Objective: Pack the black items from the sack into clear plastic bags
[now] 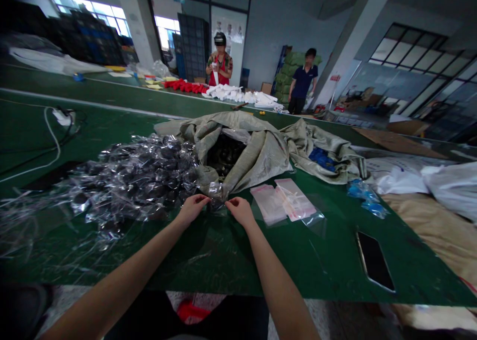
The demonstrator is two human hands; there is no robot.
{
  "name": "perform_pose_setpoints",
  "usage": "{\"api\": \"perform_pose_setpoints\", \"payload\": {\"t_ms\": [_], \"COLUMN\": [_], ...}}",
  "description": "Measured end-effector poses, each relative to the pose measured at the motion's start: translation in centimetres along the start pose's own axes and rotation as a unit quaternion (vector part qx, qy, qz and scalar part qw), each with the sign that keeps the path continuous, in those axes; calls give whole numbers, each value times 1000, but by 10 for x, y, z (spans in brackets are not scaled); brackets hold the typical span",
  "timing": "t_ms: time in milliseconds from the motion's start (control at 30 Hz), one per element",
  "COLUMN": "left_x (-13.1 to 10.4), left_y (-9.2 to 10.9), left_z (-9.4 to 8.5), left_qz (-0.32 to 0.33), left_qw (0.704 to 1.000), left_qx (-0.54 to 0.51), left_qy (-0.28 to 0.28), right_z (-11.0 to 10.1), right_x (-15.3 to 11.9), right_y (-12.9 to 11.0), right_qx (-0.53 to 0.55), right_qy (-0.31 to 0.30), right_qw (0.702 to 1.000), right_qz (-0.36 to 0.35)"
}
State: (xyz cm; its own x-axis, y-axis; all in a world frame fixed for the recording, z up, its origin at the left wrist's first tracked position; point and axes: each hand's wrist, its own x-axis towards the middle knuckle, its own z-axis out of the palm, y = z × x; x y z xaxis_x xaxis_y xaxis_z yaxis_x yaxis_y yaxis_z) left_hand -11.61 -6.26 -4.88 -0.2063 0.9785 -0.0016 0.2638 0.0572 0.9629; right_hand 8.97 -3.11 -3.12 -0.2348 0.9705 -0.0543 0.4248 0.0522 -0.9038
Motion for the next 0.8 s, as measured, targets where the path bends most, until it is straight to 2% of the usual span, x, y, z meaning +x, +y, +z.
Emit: {"api": "perform_pose_setpoints", "payload": {"t_ms": [133, 267, 500, 633, 800], "left_x": [-1, 1, 0, -2, -4], "left_y": [-2, -3, -4, -1, 1], "left_z": [-1, 0, 1, 4, 5], "left_qz": [-4, -5, -47, -62, -64], "left_qw": [1000, 1000, 997, 996, 997], "left_qx": [-6, -14, -34, -44, -41], "left_qy": [10, 16, 44, 40, 30], "right_z": [3, 8, 20, 22, 19], "right_x": [-8, -9, -8, -6, 1], "right_y": [-6, -5, 13, 15, 14], "right_qx": [-101, -103, 96, 107, 75], "right_qy": [21, 39, 18, 31, 52], "right_qw": [995, 993, 995, 994, 996], "right_qz": [-19, -52, -7, 13, -7]}}
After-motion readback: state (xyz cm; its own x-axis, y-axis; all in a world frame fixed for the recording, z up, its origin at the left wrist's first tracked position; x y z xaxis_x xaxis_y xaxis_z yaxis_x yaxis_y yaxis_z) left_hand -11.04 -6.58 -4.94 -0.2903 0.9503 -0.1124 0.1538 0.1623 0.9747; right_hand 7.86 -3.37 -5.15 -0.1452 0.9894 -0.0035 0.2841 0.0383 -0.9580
